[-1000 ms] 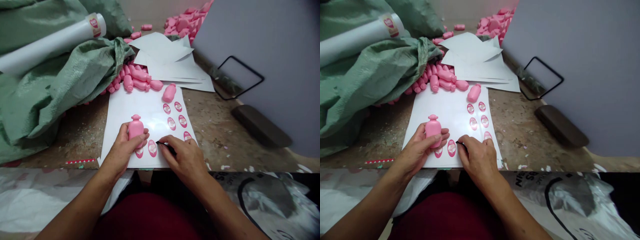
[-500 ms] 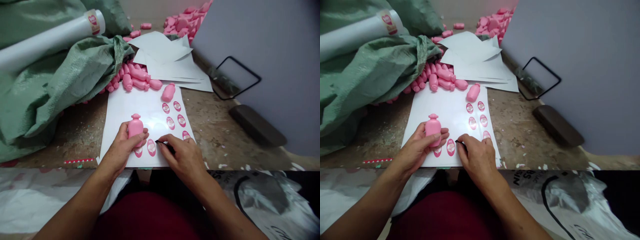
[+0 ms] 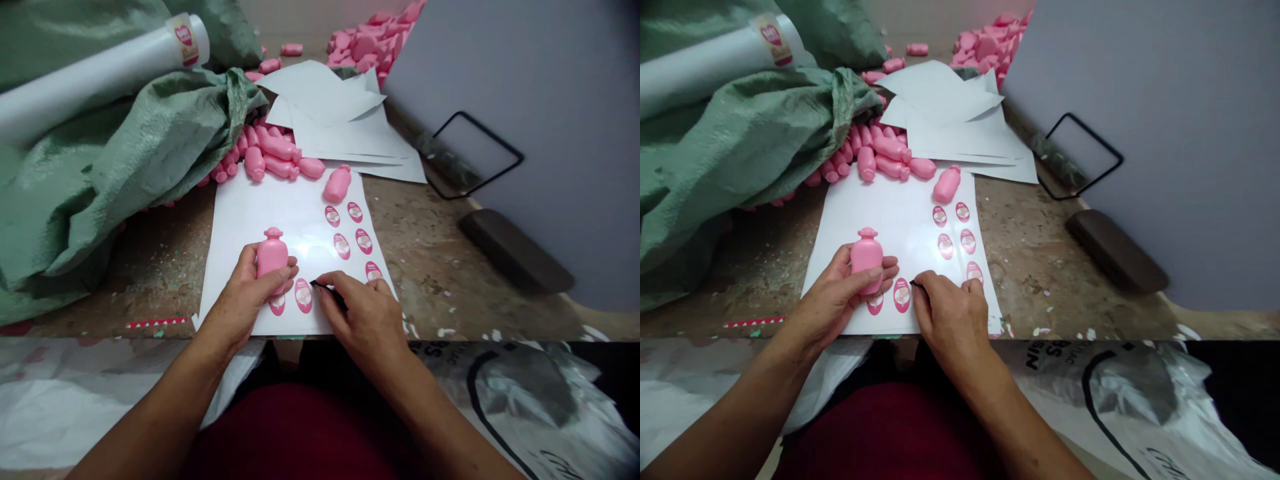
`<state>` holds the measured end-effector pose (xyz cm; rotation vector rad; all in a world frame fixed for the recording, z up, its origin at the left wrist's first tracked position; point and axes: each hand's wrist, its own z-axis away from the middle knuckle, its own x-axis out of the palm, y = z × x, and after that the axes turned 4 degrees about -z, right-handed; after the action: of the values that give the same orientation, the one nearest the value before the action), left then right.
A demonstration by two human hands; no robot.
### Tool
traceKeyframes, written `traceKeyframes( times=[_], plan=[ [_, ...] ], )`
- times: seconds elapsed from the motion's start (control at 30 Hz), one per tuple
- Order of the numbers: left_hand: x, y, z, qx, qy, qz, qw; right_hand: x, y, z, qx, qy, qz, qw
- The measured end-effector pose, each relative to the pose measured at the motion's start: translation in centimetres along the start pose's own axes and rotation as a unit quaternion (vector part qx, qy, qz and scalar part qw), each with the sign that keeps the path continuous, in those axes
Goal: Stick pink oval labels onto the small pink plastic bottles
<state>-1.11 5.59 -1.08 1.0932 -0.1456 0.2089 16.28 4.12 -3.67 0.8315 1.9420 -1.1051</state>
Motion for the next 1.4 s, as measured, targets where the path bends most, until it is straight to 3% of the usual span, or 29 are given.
traceKeyframes(
  times=[0.3, 0.5, 0.6, 0.7, 0.8, 0.9, 1.0, 1.07, 1.17, 1.27, 1.4],
  plan=[
    [0.0, 0.0, 0.1, -0.002, 0.001, 0.005, 1.0, 0.3, -0.1, -0.7, 0.036, -0.021, -0.006, 0.999],
    [-0.3, 0.0, 0.1, -0.015, -0.007, 0.042, 0.999, -0.5, 0.5, -1.0, 0.068, -0.076, -0.063, 0.993],
    [-0.5, 0.0, 0.1, -0.021, -0.007, 0.068, 0.997, -0.6, 0.6, -0.6, 0.058, -0.065, -0.032, 0.996],
    [-0.6, -0.1, 0.0, -0.019, -0.003, 0.078, 0.997, -1.1, 0.0, -0.2, 0.042, -0.1, -0.027, 0.994],
    [-0.5, -0.2, 0.0, -0.017, 0.002, 0.071, 0.997, -2.3, -0.7, 0.0, 0.068, -0.166, -0.124, 0.976],
    [-0.5, -0.3, 0.0, -0.013, 0.005, 0.06, 0.998, -3.5, -0.6, -0.1, 0.138, -0.196, -0.333, 0.912],
    [-0.5, -0.2, -0.1, -0.008, 0.009, 0.052, 0.999, -3.8, -0.1, -0.5, 0.22, -0.134, -0.475, 0.841],
    [-0.4, -0.1, 0.0, -0.004, 0.01, 0.048, 0.999, -3.5, 0.1, -0.7, 0.264, -0.076, -0.503, 0.819],
    [-0.1, 0.1, 0.6, 0.005, -0.005, 0.042, 0.999, -3.0, -0.1, -0.8, 0.289, -0.036, -0.51, 0.809],
    [0.6, 0.2, 1.9, -0.004, -0.042, 0.045, 0.998, -3.0, -0.9, -0.7, 0.274, -0.016, -0.507, 0.817],
    [1.7, -0.1, 3.5, -0.036, -0.077, 0.122, 0.989, -3.4, -2.4, -0.6, 0.252, 0.008, -0.527, 0.811]
  ],
)
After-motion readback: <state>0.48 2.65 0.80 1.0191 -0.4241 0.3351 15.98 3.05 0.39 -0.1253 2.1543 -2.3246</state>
